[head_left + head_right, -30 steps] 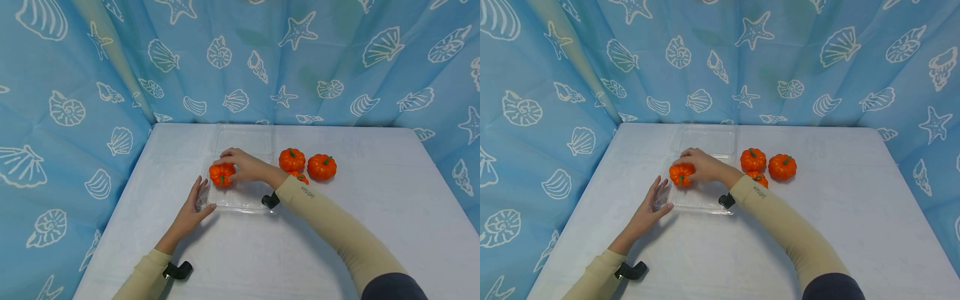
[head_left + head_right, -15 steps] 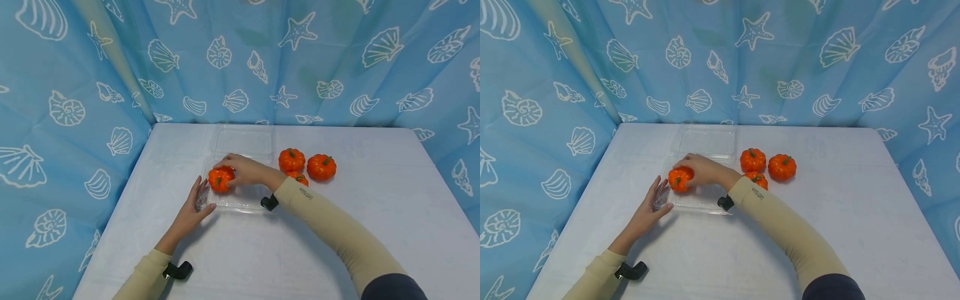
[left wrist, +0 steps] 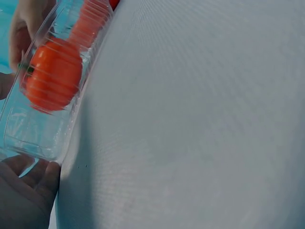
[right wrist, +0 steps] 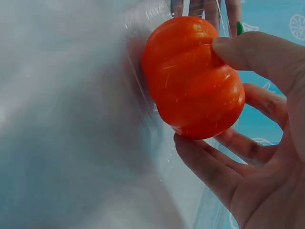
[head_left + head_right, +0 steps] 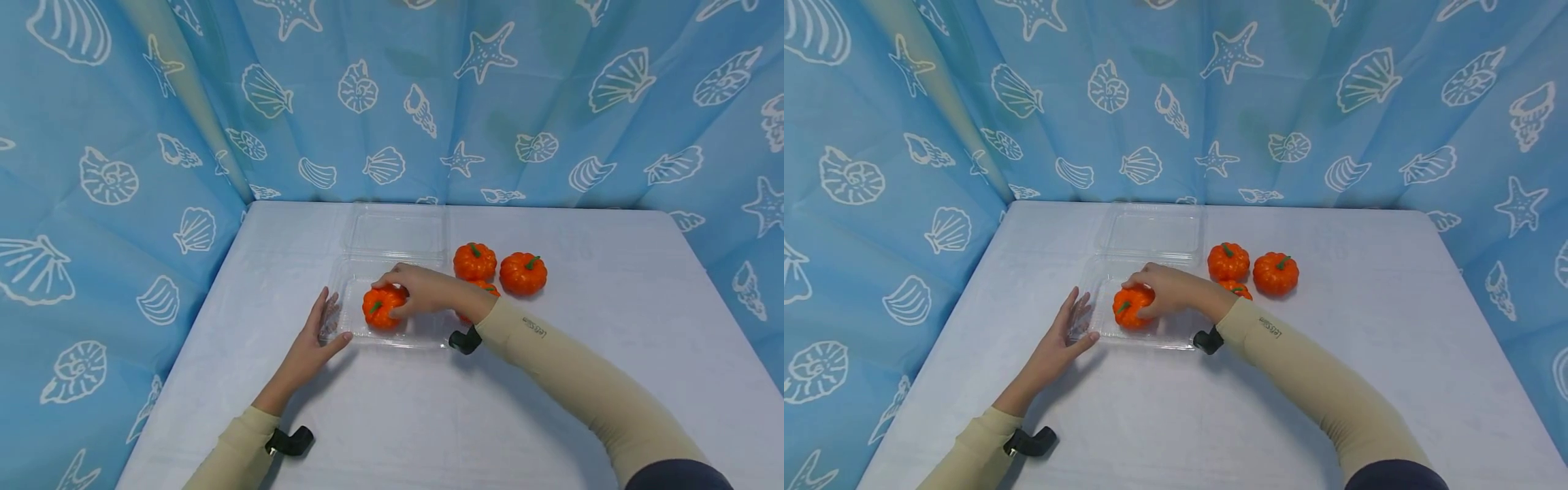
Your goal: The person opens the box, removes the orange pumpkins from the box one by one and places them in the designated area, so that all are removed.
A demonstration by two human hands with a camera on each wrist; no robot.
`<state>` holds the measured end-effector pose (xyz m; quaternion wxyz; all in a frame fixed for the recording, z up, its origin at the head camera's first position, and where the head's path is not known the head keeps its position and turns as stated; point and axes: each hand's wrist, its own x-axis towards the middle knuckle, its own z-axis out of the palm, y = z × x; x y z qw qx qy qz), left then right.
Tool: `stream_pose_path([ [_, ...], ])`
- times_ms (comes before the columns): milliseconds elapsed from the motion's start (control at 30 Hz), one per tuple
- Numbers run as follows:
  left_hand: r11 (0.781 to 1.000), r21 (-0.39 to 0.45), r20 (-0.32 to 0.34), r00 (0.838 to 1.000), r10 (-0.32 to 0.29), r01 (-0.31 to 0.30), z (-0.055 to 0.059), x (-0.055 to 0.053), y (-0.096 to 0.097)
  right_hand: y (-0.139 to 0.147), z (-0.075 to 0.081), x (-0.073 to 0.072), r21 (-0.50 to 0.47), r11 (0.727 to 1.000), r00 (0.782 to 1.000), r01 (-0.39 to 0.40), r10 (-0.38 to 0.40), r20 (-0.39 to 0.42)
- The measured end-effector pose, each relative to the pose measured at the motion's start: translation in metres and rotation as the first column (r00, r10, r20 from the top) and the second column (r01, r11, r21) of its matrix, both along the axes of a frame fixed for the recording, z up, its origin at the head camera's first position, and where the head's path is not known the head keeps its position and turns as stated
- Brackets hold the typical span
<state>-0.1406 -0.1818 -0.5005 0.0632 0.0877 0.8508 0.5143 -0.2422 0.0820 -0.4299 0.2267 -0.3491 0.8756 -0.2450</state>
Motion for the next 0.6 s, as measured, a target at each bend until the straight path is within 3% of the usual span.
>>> stream_pose_path([
  [233, 1.000, -0.021, 0.008, 1.000, 0.004, -0.004, 0.003, 0.001, 0.001, 0.017, -0.002, 0.012, 0.006, 1.000, 1.000, 0.021, -0.021, 0.006],
  [600, 1.000, -0.030, 0.002, 1.000, 0.004, -0.004, 0.003, 0.001, 0.001, 0.027, -0.011, 0.021, -0.110, 0.992, 0.998, 0.058, -0.060, -0.010],
])
